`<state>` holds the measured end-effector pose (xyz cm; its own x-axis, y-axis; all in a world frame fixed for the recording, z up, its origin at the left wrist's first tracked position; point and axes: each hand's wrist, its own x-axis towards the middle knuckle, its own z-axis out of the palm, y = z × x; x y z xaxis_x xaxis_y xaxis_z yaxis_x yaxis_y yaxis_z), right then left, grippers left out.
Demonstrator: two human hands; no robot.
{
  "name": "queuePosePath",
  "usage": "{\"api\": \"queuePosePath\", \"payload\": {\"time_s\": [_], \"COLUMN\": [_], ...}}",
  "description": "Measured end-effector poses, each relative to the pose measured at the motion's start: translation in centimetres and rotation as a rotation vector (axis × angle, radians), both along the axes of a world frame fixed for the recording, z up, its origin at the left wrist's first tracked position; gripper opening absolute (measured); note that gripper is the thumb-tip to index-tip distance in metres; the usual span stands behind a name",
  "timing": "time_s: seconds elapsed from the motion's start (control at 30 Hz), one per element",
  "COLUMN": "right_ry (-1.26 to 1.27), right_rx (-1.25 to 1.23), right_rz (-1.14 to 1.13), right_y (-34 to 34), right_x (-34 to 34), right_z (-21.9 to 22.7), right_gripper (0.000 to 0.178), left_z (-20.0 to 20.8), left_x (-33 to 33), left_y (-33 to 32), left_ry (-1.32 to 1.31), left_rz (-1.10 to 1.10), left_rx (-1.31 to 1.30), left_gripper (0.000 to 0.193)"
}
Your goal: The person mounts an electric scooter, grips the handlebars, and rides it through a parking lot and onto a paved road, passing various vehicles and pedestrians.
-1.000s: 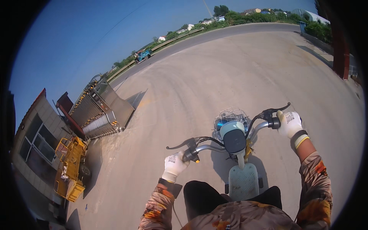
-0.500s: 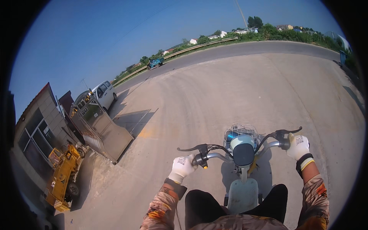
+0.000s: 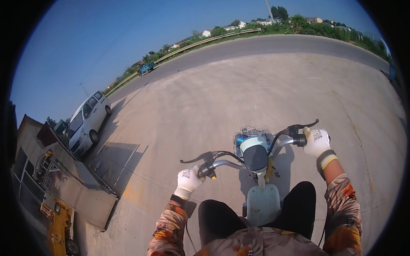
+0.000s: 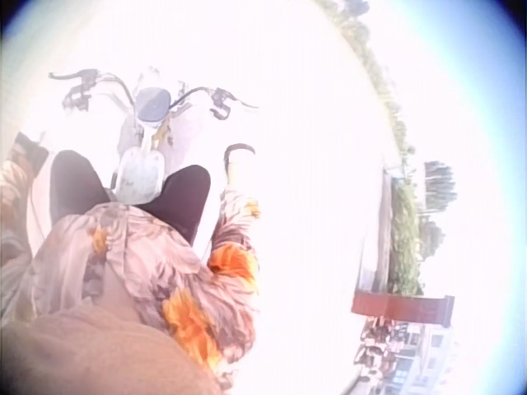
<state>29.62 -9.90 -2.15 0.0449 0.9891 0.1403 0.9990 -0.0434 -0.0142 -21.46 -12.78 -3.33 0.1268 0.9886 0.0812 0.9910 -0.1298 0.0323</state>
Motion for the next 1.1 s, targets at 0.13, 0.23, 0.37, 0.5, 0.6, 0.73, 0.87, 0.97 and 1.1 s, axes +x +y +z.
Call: {"api": "queuePosePath", "payload": {"time_s": [0.13, 0.23, 0.37, 0.5, 0.6, 0.73, 0.87, 0.97, 1.1], "right_ry": [-0.018, -0.017, 0.029, 0.047, 0.037, 0.06, 0.054, 0.017, -0.001], "right_rx": [0.049, -0.076, -0.11, -0.093, -0.082, -0.05, 0.019, 0.016, -0.033], "right_rz": [-0.006, -0.052, -0.069, -0.035, -0.02, 0.008, -0.03, -0.025, -0.006], "right_y": [0.2, -2.2, -5.0, -4.7, -2.0, 0.2, 1.7, 3.9, 4.1], "right_x": [2.4, 1.0, 0.3, 0.3, 0.8, 2.1, 1.4, 0.4, -0.6], "right_z": [1.3, 2.6, 1.6, 1.9, 2.0, 1.8, -1.0, -1.3, -1.3], "right_gripper": [0.031, 0.036, 0.037, 0.038, 0.039, 0.039, 0.032, 0.032, 0.032], "left_z": [-2.2, -2.9, -2.8, -1.7, -0.8, -1.0, -2.1, -2.9, -3.2], "left_x": [2.2, 1.6, 0.7, 0.9, 1.3, 1.8, 1.0, -0.1, -0.3], "left_y": [-0.6, -2.2, -4.4, -4.8, -4.1, -1.0, 0.9, 2.4, 3.2], "left_ry": [-0.012, -0.02, 0.004, 0.022, 0.03, 0.061, 0.008, -0.024, -0.001], "left_rz": [-0.006, 0.0, -0.012, 0.029, 0.037, 0.055, 0.005, -0.013, 0.005], "left_rx": [0.052, 0.078, 0.102, 0.074, 0.082, 0.067, 0.04, 0.098, 0.057], "left_gripper": [0.035, 0.035, 0.027, 0.027, 0.027, 0.028, 0.021, 0.02, 0.02]}}
